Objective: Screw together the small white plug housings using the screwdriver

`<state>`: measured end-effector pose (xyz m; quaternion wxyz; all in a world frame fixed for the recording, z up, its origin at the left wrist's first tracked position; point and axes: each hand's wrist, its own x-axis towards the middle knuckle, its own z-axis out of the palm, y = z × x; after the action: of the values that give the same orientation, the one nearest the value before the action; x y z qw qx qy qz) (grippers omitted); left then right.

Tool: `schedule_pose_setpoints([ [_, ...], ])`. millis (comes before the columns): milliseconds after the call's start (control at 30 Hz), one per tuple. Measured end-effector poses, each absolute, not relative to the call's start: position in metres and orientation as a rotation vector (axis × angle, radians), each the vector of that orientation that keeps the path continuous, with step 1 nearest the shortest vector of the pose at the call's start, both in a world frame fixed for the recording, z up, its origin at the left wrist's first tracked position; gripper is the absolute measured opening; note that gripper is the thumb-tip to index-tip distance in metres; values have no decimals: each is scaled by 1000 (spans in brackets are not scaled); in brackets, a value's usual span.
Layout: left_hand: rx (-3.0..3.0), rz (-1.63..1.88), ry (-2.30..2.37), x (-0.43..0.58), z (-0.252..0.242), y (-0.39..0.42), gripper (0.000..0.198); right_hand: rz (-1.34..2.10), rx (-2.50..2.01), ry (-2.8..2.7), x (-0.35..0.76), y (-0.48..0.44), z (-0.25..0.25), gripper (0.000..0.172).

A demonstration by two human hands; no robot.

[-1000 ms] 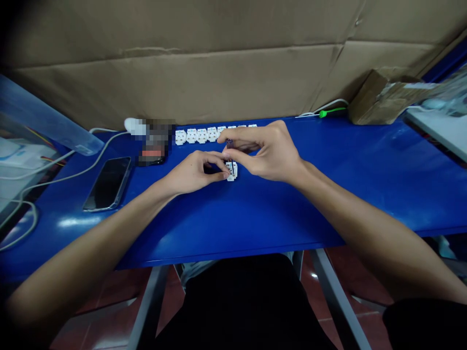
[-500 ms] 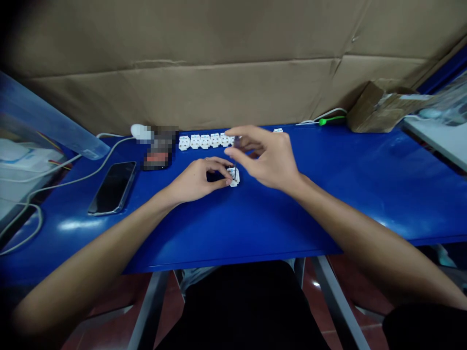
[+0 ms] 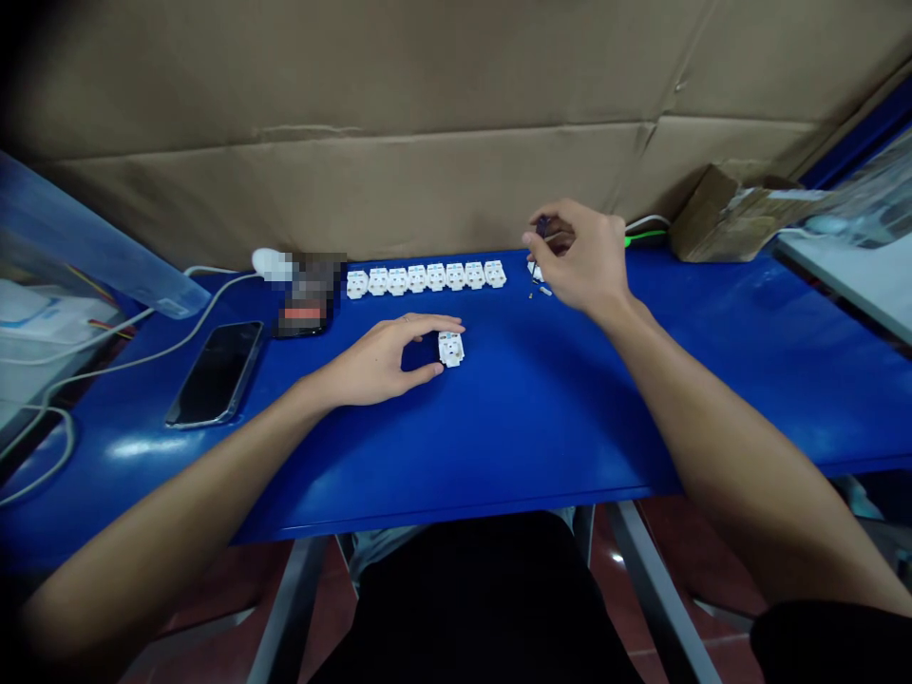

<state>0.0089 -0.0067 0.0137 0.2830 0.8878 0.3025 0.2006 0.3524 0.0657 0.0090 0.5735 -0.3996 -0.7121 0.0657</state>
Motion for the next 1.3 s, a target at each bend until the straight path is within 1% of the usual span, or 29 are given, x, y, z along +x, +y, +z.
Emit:
schedule_pose_setpoints([
  [67, 2397, 541, 833, 9, 13, -6, 51, 144, -985, -1682, 353, 65, 8, 15],
  [200, 2424, 548, 867, 10, 12, -5, 39, 108, -1084, -1633, 351, 61, 10, 18],
  [333, 2430, 539, 912, 8, 17, -4, 26, 259, -1024, -1608, 343, 52, 18, 17],
  [433, 2394, 492, 988, 4, 21, -2, 28, 369, -943, -1525, 324, 38, 27, 27],
  [533, 2335, 557, 1046, 3, 21, -1, 35, 494, -846, -1483, 298, 19, 33, 31],
  [667, 2211, 846, 1008, 8, 19, -2, 34, 579, -740, -1427, 271, -3, 36, 30],
  [767, 2094, 945, 862, 13, 19, -5, 25, 620, -693, -1412, 261, -14, 37, 28],
  [867, 1993, 986, 788, 15, 21, -8, 16, 627, -671, -1418, 258, -18, 39, 26],
  [1033, 1905, 984, 837, 16, 21, -8, 19, 614, -612, -1409, 259, -16, 39, 26],
  [1167, 1881, 1017, 879, 17, 20, -8, 18, 596, -633, -1414, 260, -16, 38, 28],
  [1300, 1780, 1015, 832, 17, 18, -7, 21, 551, -636, -1428, 260, -18, 39, 25],
])
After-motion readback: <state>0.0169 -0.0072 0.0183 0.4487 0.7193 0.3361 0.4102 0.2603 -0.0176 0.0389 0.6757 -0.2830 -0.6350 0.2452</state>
